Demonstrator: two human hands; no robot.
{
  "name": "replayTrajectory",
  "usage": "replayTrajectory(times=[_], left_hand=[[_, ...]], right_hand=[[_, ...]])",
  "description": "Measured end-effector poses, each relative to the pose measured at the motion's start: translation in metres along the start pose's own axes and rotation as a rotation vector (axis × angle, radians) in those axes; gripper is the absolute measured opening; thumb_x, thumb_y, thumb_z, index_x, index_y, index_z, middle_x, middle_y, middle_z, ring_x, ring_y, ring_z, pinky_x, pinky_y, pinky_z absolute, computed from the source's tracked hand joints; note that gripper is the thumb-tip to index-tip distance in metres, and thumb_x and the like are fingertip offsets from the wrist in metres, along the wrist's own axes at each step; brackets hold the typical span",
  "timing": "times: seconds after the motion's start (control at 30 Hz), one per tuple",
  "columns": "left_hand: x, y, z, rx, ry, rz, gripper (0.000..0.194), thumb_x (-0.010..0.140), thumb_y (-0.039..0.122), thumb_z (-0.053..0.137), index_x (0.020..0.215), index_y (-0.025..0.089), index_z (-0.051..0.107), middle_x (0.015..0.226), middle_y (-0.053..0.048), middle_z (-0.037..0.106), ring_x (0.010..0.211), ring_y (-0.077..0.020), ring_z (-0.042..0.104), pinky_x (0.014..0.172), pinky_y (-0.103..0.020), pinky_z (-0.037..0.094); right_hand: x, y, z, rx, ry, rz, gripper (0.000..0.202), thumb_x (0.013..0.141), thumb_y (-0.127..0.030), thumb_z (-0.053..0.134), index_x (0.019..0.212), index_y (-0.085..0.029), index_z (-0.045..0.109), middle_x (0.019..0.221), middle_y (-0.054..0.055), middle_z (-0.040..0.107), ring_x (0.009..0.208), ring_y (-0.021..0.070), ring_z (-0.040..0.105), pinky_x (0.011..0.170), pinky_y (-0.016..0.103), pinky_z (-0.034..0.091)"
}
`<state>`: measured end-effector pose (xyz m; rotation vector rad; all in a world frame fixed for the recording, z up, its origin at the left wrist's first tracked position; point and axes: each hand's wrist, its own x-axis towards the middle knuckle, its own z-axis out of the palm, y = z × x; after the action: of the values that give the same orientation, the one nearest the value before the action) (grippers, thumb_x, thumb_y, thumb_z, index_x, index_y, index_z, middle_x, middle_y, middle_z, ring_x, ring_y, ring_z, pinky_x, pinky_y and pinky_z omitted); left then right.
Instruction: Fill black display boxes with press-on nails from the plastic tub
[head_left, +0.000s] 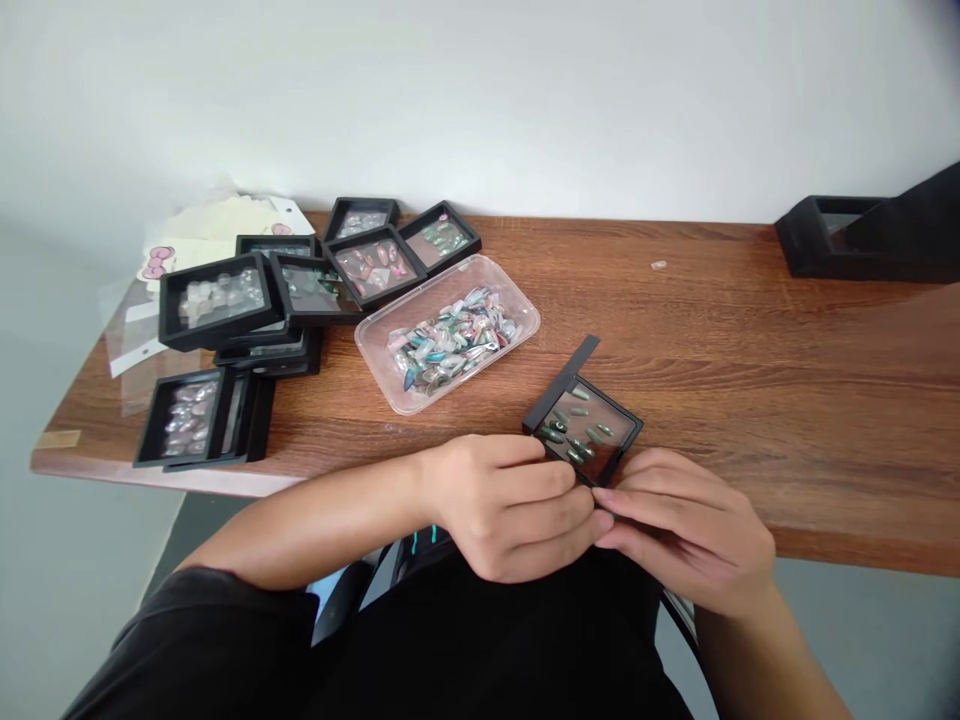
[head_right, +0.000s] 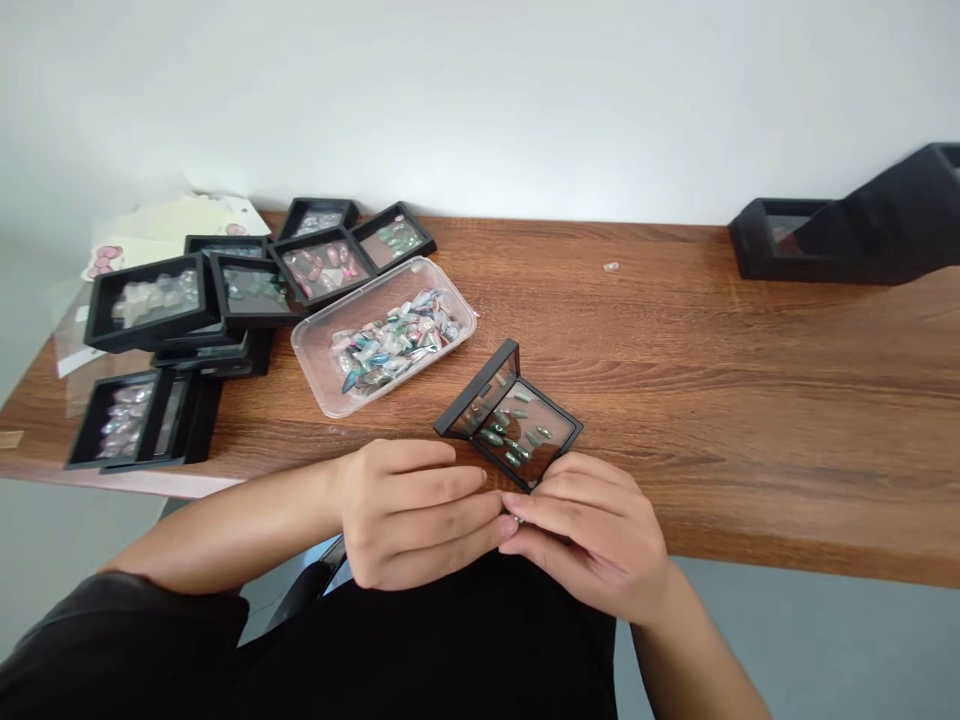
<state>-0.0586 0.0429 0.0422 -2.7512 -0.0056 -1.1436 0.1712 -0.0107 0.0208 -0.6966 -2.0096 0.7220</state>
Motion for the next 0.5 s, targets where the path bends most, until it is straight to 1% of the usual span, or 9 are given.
replayTrajectory(times=[0.07, 0.2, 0.33, 0.43, 0.5], left_hand=[[0.0002, 0.0004, -0.001, 0.002, -0.006, -0.006, 0.013, 0.088, 0.028, 0.071, 0.093, 0.019, 0.08, 0.086, 0.001, 0.078, 0.073, -0.0102, 0.071, 0.052, -0.021, 0.054], [0.0011, 0.0004, -0.0017, 0.013, 0.02, 0.0, 0.011, 0.089, 0.026, 0.07, 0.09, 0.022, 0.08, 0.085, 0.004, 0.078, 0.072, -0.0089, 0.07, 0.049, -0.019, 0.052], [0.0006, 0.0001, 0.0004, 0.031, 0.041, 0.0, 0.011, 0.089, 0.027, 0.07, 0.087, 0.026, 0.081, 0.084, 0.007, 0.077, 0.072, -0.0083, 0.07, 0.047, -0.02, 0.05], [0.0003, 0.0014, 0.0017, 0.017, 0.076, -0.022, 0.01, 0.084, 0.026, 0.073, 0.077, 0.028, 0.079, 0.082, 0.01, 0.075, 0.071, -0.0083, 0.069, 0.046, -0.021, 0.05], [0.0006, 0.0025, 0.0019, 0.011, 0.089, -0.044, 0.013, 0.082, 0.024, 0.075, 0.071, 0.028, 0.078, 0.079, 0.011, 0.073, 0.068, -0.0079, 0.067, 0.045, -0.022, 0.049]], right_hand=[[-0.0003, 0.0011, -0.0003, 0.005, -0.003, 0.007, 0.038, 0.078, -0.006, 0.079, 0.114, -0.013, 0.069, 0.08, 0.003, 0.07, 0.073, 0.0133, 0.061, 0.065, 0.031, 0.055], [-0.0017, 0.0043, -0.0008, 0.039, -0.013, 0.036, 0.035, 0.082, -0.013, 0.078, 0.115, -0.013, 0.069, 0.081, 0.005, 0.07, 0.075, 0.0148, 0.061, 0.066, 0.033, 0.055], [-0.0031, 0.0072, -0.0014, 0.085, -0.029, 0.039, 0.033, 0.083, -0.014, 0.078, 0.115, -0.014, 0.069, 0.081, 0.004, 0.07, 0.075, 0.0144, 0.061, 0.068, 0.033, 0.055], [-0.0038, 0.0087, -0.0003, 0.101, -0.042, 0.038, 0.032, 0.082, -0.013, 0.079, 0.113, -0.015, 0.07, 0.082, 0.004, 0.071, 0.075, 0.014, 0.062, 0.07, 0.034, 0.055], [-0.0041, 0.0089, 0.0011, 0.107, -0.049, 0.049, 0.03, 0.081, -0.014, 0.079, 0.11, -0.016, 0.07, 0.083, 0.004, 0.072, 0.075, 0.0142, 0.063, 0.072, 0.034, 0.056]])
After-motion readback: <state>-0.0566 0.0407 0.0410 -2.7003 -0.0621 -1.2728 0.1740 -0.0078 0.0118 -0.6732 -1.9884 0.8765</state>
